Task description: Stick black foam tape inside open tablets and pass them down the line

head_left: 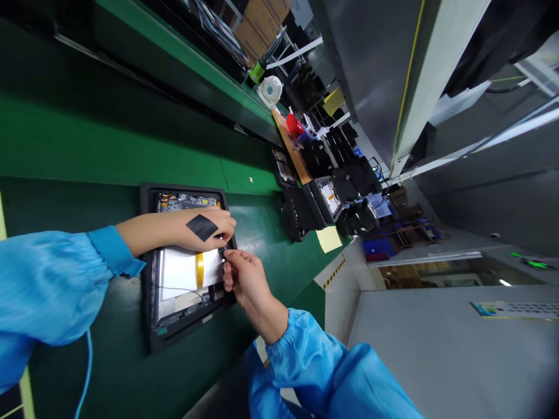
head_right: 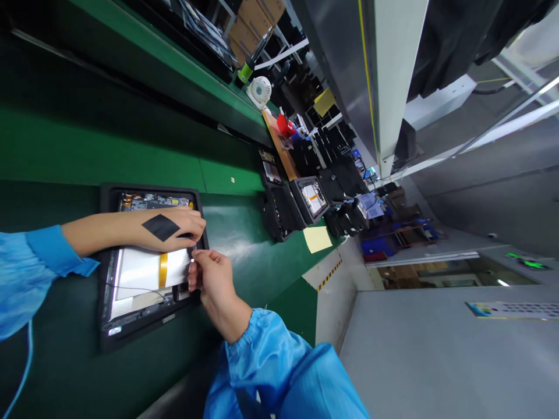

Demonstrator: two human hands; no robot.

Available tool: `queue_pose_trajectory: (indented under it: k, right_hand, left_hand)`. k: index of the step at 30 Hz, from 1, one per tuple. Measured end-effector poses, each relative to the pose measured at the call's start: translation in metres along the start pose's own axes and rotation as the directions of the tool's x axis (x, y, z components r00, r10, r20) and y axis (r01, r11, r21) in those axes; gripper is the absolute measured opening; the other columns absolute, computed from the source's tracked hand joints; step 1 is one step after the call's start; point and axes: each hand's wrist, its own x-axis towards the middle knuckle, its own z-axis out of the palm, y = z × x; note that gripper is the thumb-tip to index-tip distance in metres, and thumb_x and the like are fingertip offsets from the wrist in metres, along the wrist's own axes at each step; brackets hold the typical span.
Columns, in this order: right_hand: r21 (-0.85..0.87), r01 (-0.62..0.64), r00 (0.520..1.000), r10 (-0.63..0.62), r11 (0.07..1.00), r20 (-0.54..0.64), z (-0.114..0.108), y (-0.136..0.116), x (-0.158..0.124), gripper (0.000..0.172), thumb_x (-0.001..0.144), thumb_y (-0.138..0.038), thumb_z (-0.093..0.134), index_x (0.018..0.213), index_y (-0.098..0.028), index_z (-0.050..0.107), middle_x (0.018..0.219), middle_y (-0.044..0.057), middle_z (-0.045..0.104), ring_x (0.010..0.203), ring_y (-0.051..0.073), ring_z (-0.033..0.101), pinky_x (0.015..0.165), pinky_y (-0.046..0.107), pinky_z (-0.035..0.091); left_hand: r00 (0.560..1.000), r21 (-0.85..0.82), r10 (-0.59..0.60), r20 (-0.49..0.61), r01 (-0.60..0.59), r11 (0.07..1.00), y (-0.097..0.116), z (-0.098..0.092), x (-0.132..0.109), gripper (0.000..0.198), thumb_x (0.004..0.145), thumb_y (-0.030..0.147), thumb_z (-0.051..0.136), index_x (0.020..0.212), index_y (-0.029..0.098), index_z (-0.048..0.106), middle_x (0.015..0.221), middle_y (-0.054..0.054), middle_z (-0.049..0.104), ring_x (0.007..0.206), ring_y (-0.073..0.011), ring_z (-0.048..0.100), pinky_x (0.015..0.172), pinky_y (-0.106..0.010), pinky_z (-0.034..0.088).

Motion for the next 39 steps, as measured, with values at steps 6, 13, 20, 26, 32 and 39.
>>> queue_pose_trajectory:
  k: [6,13,20,26,32,39]
  right_hand:
    - [-0.068,-0.012,1.000,0.010,0.998,-0.028,0.001,-0.002,0.000,0.025,0.080,-0.028,0.075,0.064,-0.018,0.058,0.046,-0.007,0.056,0.033,0.006,0.043,0.032,0.017,0.038]
    - [-0.267,-0.110,0.993,0.114,0.957,0.001,-0.006,-0.019,0.008,0.031,0.082,-0.026,0.079,0.060,-0.017,0.059,0.045,-0.004,0.059,0.032,0.007,0.048,0.032,0.016,0.042]
    - [-0.505,-0.130,0.978,0.194,0.853,0.077,-0.009,-0.033,0.016,0.035,0.090,-0.021,0.073,0.058,-0.017,0.060,0.046,-0.001,0.063,0.033,0.008,0.051,0.033,0.016,0.042]
    - [-0.661,-0.093,0.959,0.245,0.745,0.142,-0.018,-0.045,0.035,0.039,0.081,-0.031,0.086,0.056,-0.018,0.059,0.043,-0.001,0.063,0.033,0.008,0.051,0.032,0.015,0.037]
    - [-0.853,0.354,0.935,-0.167,0.384,0.313,-0.035,-0.042,0.014,0.024,0.093,-0.037,0.074,0.079,-0.018,0.074,0.060,0.000,0.066,0.053,0.012,0.059,0.054,0.023,0.050]
    - [-0.695,0.718,0.615,-0.436,-0.033,0.657,-0.052,0.005,-0.015,0.046,0.098,-0.038,0.066,0.140,-0.021,0.065,0.156,0.020,0.051,0.148,0.035,0.043,0.121,0.058,0.037]
  left_hand:
    - [1.000,0.047,0.013,-0.006,-0.012,0.999,0.002,0.002,0.004,0.020,0.094,0.016,0.053,0.076,0.019,0.061,0.082,-0.001,0.064,0.082,-0.0185,0.055,0.080,-0.031,0.039]
    - [0.996,0.052,0.031,-0.083,-0.026,0.998,0.000,0.009,0.006,0.020,0.093,0.018,0.057,0.073,0.020,0.060,0.077,-0.002,0.062,0.074,-0.0197,0.055,0.072,-0.033,0.039]
    - [1.000,0.174,-0.007,-0.019,0.010,0.985,0.004,0.011,0.008,0.017,0.090,0.018,0.057,0.074,0.019,0.062,0.079,-0.004,0.065,0.077,-0.0212,0.055,0.072,-0.034,0.039]
    - [0.998,0.179,-0.062,-0.030,0.066,0.982,0.009,0.012,0.008,0.004,0.083,0.017,0.059,0.081,0.018,0.063,0.081,-0.005,0.061,0.076,-0.0219,0.054,0.073,-0.033,0.040]
    - [0.999,-0.008,0.040,-0.004,-0.040,0.999,-0.004,0.006,0.004,0.018,0.082,0.008,0.053,0.080,0.022,0.065,0.083,-0.001,0.066,0.084,-0.0215,0.058,0.077,-0.031,0.041]
    - [0.996,-0.020,0.074,0.059,-0.072,0.997,-0.008,-0.008,-0.006,0.038,0.082,0.002,0.049,0.086,0.025,0.079,0.093,0.001,0.069,0.091,-0.0185,0.059,0.091,-0.029,0.041]
